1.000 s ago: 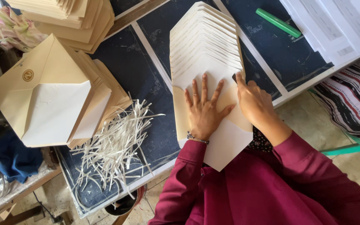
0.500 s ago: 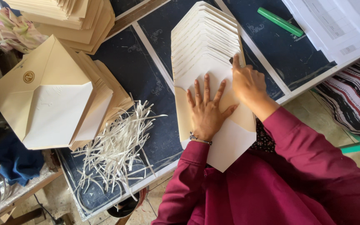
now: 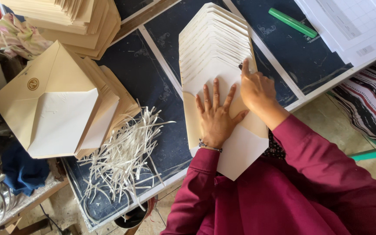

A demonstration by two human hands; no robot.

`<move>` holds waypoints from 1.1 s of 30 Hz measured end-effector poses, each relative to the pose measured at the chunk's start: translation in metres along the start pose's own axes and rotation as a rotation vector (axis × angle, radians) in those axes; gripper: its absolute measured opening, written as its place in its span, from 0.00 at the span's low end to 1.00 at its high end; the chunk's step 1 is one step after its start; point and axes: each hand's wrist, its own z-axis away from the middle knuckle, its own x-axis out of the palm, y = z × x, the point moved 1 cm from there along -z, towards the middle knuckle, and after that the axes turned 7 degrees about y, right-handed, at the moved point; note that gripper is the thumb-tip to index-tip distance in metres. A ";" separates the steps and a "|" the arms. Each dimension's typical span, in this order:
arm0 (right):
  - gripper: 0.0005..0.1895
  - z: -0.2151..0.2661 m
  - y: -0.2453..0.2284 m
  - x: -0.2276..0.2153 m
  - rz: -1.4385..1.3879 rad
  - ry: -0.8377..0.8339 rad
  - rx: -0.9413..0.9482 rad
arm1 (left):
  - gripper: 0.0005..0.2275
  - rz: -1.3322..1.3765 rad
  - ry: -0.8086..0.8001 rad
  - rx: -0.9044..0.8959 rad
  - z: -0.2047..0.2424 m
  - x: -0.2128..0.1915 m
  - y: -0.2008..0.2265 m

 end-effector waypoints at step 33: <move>0.30 -0.123 -0.021 0.008 0.036 0.162 -0.097 | 0.37 0.055 -0.034 -0.005 0.000 -0.014 0.004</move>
